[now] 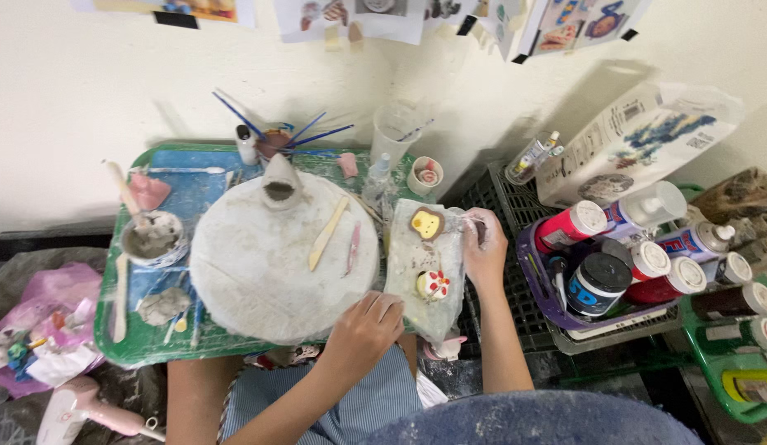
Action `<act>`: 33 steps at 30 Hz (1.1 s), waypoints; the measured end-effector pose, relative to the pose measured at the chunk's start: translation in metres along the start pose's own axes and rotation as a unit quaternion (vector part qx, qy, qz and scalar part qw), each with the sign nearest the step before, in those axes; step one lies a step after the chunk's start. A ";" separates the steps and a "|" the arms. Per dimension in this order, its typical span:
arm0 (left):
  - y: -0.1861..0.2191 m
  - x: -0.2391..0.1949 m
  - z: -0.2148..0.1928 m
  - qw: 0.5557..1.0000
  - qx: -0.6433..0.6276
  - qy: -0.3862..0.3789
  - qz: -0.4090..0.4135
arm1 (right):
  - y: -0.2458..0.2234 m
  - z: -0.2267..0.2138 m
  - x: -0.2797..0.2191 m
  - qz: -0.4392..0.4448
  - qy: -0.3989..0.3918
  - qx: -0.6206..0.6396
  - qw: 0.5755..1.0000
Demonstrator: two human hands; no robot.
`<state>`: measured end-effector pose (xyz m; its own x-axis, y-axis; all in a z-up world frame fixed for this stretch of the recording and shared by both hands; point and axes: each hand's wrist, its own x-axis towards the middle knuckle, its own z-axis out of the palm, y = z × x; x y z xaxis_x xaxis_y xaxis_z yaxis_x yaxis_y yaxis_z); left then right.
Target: The person molds clay by hand and with wooden tools into a shark head and small figurines, wipes the surfaces with a sponge, and paints details onto the objects using a brush and a palette.
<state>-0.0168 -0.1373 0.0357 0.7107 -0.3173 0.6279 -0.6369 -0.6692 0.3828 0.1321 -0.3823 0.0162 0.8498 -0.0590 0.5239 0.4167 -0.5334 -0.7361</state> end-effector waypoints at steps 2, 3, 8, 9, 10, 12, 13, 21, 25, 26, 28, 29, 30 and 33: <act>0.002 -0.013 -0.026 1.000 0.010 0.014 0.007 | -0.026 0.018 -0.004 0.006 -0.021 0.066 0.998; 0.003 -0.022 -0.040 1.000 0.016 0.019 0.007 | -0.039 0.029 -0.006 0.009 -0.035 0.098 0.995; -0.005 -0.068 -0.095 0.996 0.037 0.066 -0.048 | -0.093 0.113 -0.017 -0.028 -0.125 0.120 0.984; -0.009 -0.077 -0.103 0.994 0.052 0.075 -0.056 | -0.101 0.134 -0.020 -0.046 -0.145 0.127 0.980; -0.013 -0.086 -0.110 0.992 0.068 0.083 -0.063 | -0.109 0.155 -0.021 -0.064 -0.164 0.134 0.975; -0.023 -0.099 -0.123 0.987 0.094 0.082 -0.100 | -0.123 0.194 -0.025 -0.097 -0.199 0.125 0.967; -0.027 -0.105 -0.128 0.984 0.105 0.082 -0.118 | -0.128 0.210 -0.027 -0.114 -0.216 0.107 0.964; -0.044 -0.124 -0.134 0.982 0.052 0.111 -0.146 | -0.151 0.239 -0.021 -0.147 -0.279 -0.003 0.949; -0.047 -0.127 -0.124 0.981 0.020 0.103 -0.164 | -0.153 0.219 -0.025 -0.143 -0.273 -0.020 0.951; -0.046 -0.129 -0.122 0.980 0.002 0.106 -0.167 | -0.154 0.212 -0.028 -0.145 -0.265 -0.012 0.953; -0.046 -0.131 -0.118 0.978 -0.030 0.112 -0.173 | -0.157 0.194 -0.037 -0.129 -0.238 -0.024 0.962; -0.046 -0.131 -0.116 0.978 -0.033 0.105 -0.175 | -0.159 0.183 -0.044 -0.121 -0.224 -0.030 0.967; -0.045 -0.131 -0.113 0.979 -0.035 0.097 -0.177 | -0.162 0.170 -0.054 -0.154 -0.216 -0.047 0.963; -0.042 -0.134 -0.109 0.982 -0.073 0.058 -0.161 | -0.173 0.135 -0.087 -0.052 -0.309 -0.029 0.949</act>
<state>-0.1179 0.0062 0.0093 0.8491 -0.0195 0.5278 -0.4260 -0.6162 0.6625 0.0295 -0.1709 0.0401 0.8398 0.4932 0.2269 0.5049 -0.5561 -0.6602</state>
